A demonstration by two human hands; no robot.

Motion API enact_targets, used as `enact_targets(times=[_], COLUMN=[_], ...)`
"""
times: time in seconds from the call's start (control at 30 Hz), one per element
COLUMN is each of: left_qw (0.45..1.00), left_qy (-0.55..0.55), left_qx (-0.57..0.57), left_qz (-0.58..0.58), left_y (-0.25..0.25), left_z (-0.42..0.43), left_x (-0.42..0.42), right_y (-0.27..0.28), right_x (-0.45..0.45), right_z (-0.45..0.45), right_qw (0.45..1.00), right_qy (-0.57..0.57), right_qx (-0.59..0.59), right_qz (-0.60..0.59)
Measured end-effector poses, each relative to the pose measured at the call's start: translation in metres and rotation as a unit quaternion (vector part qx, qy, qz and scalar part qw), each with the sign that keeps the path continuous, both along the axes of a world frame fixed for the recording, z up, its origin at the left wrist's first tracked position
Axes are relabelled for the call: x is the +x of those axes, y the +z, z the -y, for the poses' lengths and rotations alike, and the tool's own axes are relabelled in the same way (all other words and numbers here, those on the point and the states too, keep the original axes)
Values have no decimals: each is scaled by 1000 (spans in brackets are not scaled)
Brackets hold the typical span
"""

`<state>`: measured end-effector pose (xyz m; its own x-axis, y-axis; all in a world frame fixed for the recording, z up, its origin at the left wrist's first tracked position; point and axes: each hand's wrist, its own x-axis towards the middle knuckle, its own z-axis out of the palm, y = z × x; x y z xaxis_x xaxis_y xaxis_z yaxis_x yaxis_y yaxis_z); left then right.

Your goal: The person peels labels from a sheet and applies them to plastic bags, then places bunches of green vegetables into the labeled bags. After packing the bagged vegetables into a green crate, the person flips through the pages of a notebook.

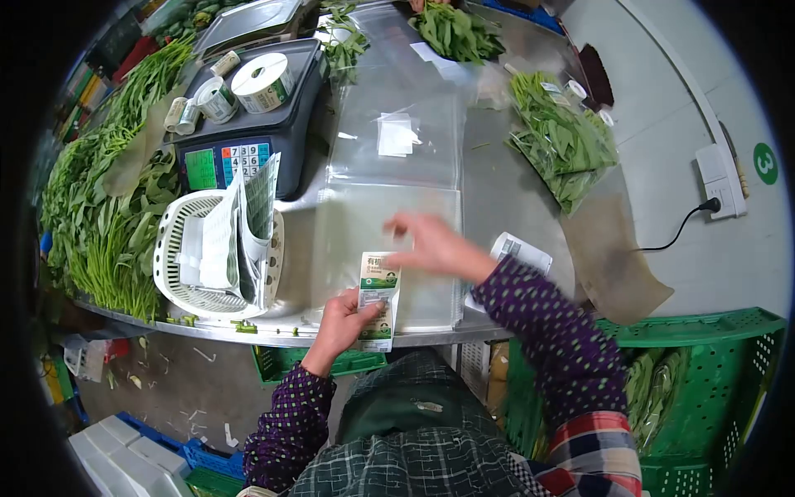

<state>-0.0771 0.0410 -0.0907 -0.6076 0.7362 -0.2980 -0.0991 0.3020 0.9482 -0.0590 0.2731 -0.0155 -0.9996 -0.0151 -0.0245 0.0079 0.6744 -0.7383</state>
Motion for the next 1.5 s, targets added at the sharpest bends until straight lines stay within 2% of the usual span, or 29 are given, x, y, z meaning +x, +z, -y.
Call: enact_targets(times=[0.07, 0.1, 0.17, 0.2, 0.27, 0.33, 0.4, 0.43, 0.5, 0.57, 0.6, 0.7, 0.77, 0.8, 0.87, 0.9, 0.93, 0.97, 1.0, 1.03, 1.1, 1.13, 1.2, 1.23, 1.3, 1.33, 1.4, 1.43, 1.5], left_qw=[998, 997, 965, 966, 990, 992, 989, 990, 992, 991, 989, 990, 992, 992, 989, 990, 997, 999, 999, 1000, 1000, 1000, 981, 980, 985, 988, 983, 986, 987], left_qy=[53, 58, 122, 120, 80, 89, 129, 128, 108, 114, 120, 94, 69, 64, 33, 29, 27, 29, 32, 10, -23, -23, -19, -11, -25, -38, -32, -27, -41], left_qx=[-36, -40, 109, 110, 115, 91, 31, 31, -56, -49, -37, -53, -53, -45, -52, -53, -33, -13, -11, -8, -2, 0, 57, 34, 23, 11, 2, 8, 2], left_qz=[-28, -24, -204, -203, 32, 23, 60, 58, 23, 55, 82, 90, 88, 98, 132, 131, 59, -9, -5, -10, -5, -5, -183, -194, -169, -149, -182, -164, -157], left_y=[8, 10, 14, 18, 26, 29, 37, 34, 24, 29, 33, 38, 45, 45, 49, 50, 49, 48, 47, 45, 47, 39, 15, 11, 5, 1, -7, -6, -10], left_z=[0, -2, -6, -6, -6, -5, -3, 0, 10, 20, 24, 29, 29, 30, 33, 36, 37, 38, 38, 37, 26, 20, 11, 7, 4, 4, 9, 10, 11], left_x=[4, 6, 5, 5, 7, 13, 17, 20, 28, 39, 43, 49, 54, 58, 61, 61, 57, 54, 50, 43, 32, 25, 8, 0, -8, -11, -6, -5, -7], right_y=[-8, -6, 4, 1, -5, 1, -8, -7, 2, 21, 13, -40, -77, -74, -65, -49, -45, -42, -41, -45, -59, -70, -86, -90, -93, -91, -85, -80, -68], right_x=[18, 21, 30, 36, 47, 52, 55, 55, 50, 18, 4, -19, -17, -19, -14, -18, -19, -18, -14, -10, -6, -8, -11, -13, -15, -14, -7, -3, 12], right_z=[24, 29, 39, 42, 48, 52, 54, 53, 48, 19, 8, -9, -3, 1, 8, 3, -1, -6, -8, -5, 4, 5, 10, 15, 22, 20, 13, 8, -9], right_qw=[978, 977, 956, 955, 971, 986, 993, 993, 989, 976, 975, 988, 982, 983, 958, 943, 942, 972, 955, 955, 882, 883, 890, 890, 936, 935, 955, 955, 968], right_qy=[-73, -68, -88, -91, -68, -59, -51, -52, -94, -181, -185, -142, -137, -136, -166, -171, -174, -212, -240, -239, -288, -287, -315, -315, -326, -328, -277, -277, -190], right_qx=[-163, -166, -234, -234, -207, -151, -79, -79, -102, -121, -124, -66, 102, 99, 233, 276, 278, 66, -148, -144, -368, -367, -327, -328, -130, -132, 62, 60, 150], right_qz=[109, 114, 155, 155, 95, 39, -67, -69, -48, -19, -20, -11, 76, 75, 35, 74, 69, 81, 96, 102, 58, 58, 38, 40, -18, -19, -81, -85, -68])
